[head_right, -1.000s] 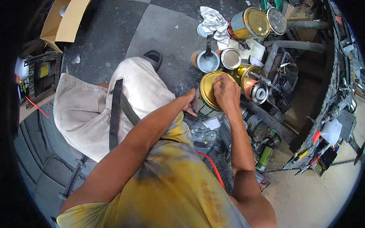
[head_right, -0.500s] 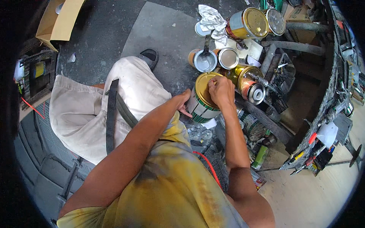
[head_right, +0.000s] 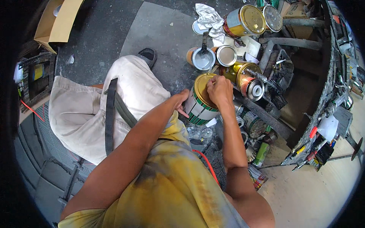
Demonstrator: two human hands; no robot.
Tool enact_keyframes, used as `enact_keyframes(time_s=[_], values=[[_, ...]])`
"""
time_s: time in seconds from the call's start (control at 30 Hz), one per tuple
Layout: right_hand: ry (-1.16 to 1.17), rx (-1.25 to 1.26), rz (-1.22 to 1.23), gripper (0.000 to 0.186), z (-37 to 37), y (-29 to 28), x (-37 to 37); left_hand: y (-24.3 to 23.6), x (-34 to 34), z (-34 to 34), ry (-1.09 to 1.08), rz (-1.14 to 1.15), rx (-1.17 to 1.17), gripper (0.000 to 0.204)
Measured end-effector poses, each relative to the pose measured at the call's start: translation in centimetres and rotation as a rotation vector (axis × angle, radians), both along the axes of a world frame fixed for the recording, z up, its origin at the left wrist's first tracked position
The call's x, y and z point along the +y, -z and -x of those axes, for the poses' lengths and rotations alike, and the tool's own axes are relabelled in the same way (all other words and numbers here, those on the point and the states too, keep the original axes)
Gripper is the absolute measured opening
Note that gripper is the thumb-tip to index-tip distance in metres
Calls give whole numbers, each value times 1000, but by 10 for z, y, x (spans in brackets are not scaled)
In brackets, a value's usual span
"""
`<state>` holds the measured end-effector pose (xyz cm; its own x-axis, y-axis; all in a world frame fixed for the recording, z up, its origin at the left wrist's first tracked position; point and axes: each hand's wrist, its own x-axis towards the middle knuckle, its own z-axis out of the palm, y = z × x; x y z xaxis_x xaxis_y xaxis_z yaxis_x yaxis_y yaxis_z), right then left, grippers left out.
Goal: Organizing and checking various paint cans and lids on the floor of a workshop.
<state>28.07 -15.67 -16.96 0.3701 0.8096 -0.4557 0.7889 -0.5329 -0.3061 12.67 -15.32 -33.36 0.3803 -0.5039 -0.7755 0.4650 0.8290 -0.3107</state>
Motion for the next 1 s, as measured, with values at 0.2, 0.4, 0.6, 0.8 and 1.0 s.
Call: enact_keyframes(time_s=[0.2, 0.4, 0.6, 0.8, 1.0], values=[[6, -6, 12, 18, -1, 1, -2, 2, -4, -1, 17, -25, -10, 69], [-19, 0, -1, 19, -1, 0, -1, 4, -14, -4, 52, -100, 51, 70], [4, 9, 20, 19, -1, 1, -1, 6, -22, -8, 98, -188, 123, 71], [-17, 3, 24, 20, -1, 4, 1, 6, -23, -7, 86, -185, 128, 72], [-23, -8, 35, 20, 0, 5, 1, 5, -22, -5, 73, -186, 133, 73]])
